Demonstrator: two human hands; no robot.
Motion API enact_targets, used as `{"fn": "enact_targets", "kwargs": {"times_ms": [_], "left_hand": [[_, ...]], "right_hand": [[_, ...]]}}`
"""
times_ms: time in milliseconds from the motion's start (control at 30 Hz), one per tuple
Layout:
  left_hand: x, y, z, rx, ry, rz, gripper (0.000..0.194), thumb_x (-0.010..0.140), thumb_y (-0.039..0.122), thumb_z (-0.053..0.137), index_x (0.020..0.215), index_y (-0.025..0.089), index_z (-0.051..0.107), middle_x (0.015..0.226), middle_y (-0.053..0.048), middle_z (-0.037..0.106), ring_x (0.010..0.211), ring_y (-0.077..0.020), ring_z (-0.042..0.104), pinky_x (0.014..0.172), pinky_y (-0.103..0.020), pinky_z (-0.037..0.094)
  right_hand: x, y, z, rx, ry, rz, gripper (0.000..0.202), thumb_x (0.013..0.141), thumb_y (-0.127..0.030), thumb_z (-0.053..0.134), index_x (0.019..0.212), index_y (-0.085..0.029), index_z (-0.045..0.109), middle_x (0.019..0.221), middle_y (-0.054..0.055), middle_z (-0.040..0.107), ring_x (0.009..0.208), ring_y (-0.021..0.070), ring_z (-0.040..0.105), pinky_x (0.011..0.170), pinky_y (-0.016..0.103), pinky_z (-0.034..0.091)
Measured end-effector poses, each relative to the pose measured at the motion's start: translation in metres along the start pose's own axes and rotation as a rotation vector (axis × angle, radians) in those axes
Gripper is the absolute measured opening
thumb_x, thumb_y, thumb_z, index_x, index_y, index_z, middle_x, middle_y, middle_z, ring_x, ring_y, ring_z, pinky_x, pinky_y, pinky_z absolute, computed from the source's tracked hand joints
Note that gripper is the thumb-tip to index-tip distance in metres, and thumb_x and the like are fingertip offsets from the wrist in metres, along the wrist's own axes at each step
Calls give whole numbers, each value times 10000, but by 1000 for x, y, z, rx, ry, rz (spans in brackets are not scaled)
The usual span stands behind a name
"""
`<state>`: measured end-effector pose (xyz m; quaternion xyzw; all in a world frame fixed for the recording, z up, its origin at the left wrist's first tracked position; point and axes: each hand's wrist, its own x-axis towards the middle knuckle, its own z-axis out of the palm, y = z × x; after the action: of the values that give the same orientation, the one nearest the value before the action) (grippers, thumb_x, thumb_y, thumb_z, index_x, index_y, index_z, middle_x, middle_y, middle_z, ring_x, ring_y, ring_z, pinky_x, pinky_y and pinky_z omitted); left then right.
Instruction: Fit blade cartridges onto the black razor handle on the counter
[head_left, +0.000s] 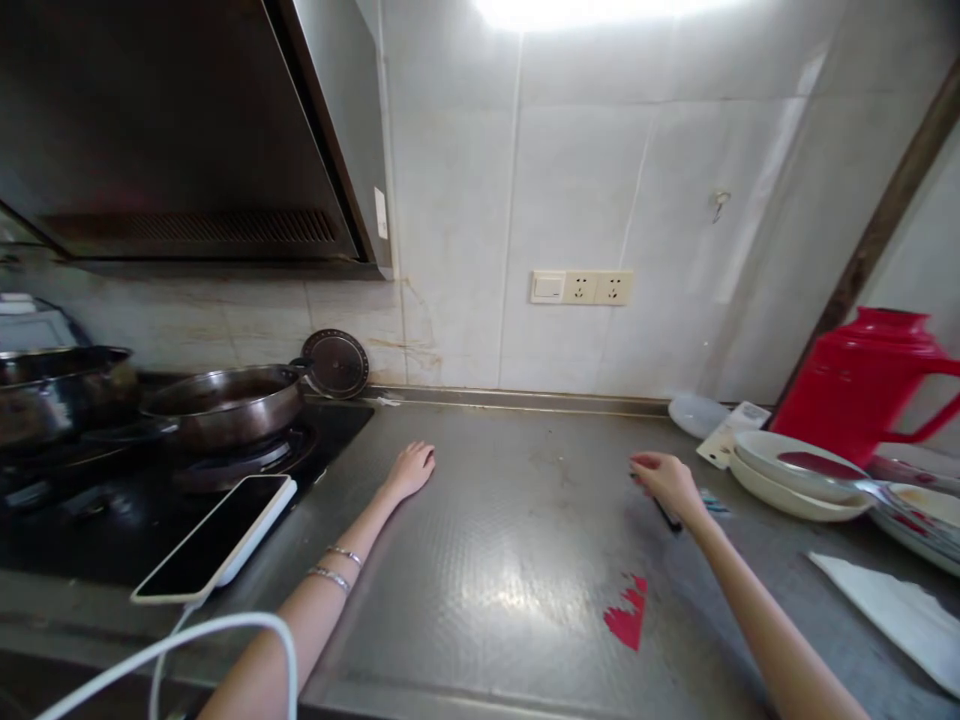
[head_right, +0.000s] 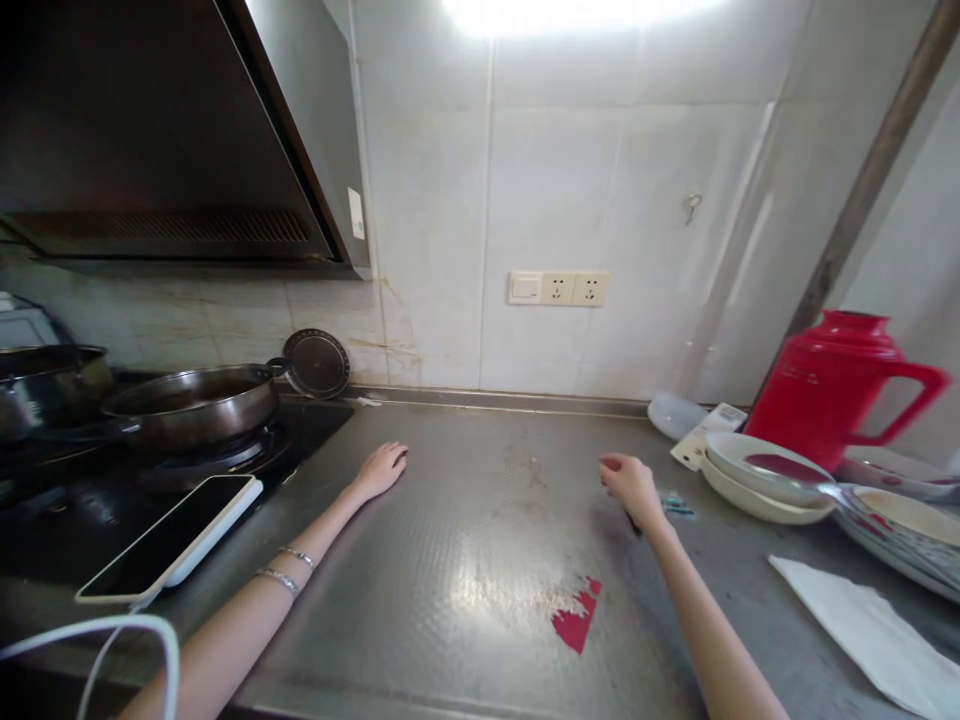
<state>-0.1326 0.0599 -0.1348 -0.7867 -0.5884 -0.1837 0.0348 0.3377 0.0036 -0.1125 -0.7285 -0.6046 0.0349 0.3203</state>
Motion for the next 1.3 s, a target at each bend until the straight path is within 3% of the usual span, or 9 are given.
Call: {"fn": "enact_targets", "kwargs": {"times_ms": [100, 233, 500, 733, 833, 1000, 1100, 1300], "left_hand": [[0, 0, -1, -1, 0, 4, 373, 870, 255, 344, 1148, 151, 570, 1229, -101, 554, 1197, -219, 442, 1017, -345, 314], [0, 2, -4, -3, 1, 8, 369, 865, 245, 344, 1132, 140, 577, 1216, -113, 562, 1173, -222, 465, 1004, -347, 329], [2, 3, -7, -15, -13, 8, 362, 852, 225, 350, 1114, 132, 582, 1204, -114, 570, 1168, -221, 473, 1012, -345, 324], [-2, 10, -15, -76, -2, -4, 330, 818, 188, 399, 1066, 90, 593, 1281, -182, 487, 1258, -288, 356, 1043, -447, 247], [-3, 20, -25, -167, -17, 21, 264, 779, 174, 465, 981, 127, 628, 1311, -146, 467, 1285, -280, 310, 1061, -436, 217], [9, 54, -41, -422, -74, -23, 206, 784, 212, 474, 852, 137, 653, 1100, -127, 619, 1111, -243, 506, 989, -397, 342], [18, 86, -48, -642, -161, -71, 299, 850, 285, 390, 902, 127, 639, 911, -100, 684, 852, -182, 633, 764, -323, 493], [18, 158, -58, -961, -280, -73, 428, 837, 474, 434, 937, 100, 617, 814, -104, 684, 590, -103, 614, 510, -210, 488]], "right_hand": [[-10, 16, -19, 15, -17, 92, 349, 741, -223, 465, 1004, -90, 651, 796, 98, 711, 597, 170, 657, 507, 218, 475], [-25, 31, -32, -121, -62, 115, 362, 709, -235, 506, 1000, -87, 662, 864, 130, 702, 667, 215, 660, 542, 242, 458], [-41, 31, -24, -251, -152, 27, 234, 708, -206, 514, 820, -122, 701, 829, 139, 697, 798, 240, 650, 640, 252, 426], [-43, 22, -22, -279, -145, -12, 187, 689, -200, 520, 648, -112, 681, 670, 136, 677, 677, 225, 633, 563, 250, 372], [-44, 16, -23, -258, -101, -26, 197, 683, -216, 522, 633, -103, 675, 616, 127, 661, 615, 214, 613, 529, 250, 349], [-40, -10, -23, -194, 42, -92, 227, 707, -248, 502, 736, -108, 679, 674, 109, 659, 630, 193, 585, 560, 245, 356], [-40, -41, -19, -149, 111, -196, 233, 732, -264, 483, 781, -132, 669, 692, 81, 639, 661, 183, 565, 612, 243, 373], [-62, -122, -10, 6, 244, -496, 205, 797, -225, 453, 884, -154, 625, 781, 62, 587, 679, 164, 558, 628, 243, 400]]}}
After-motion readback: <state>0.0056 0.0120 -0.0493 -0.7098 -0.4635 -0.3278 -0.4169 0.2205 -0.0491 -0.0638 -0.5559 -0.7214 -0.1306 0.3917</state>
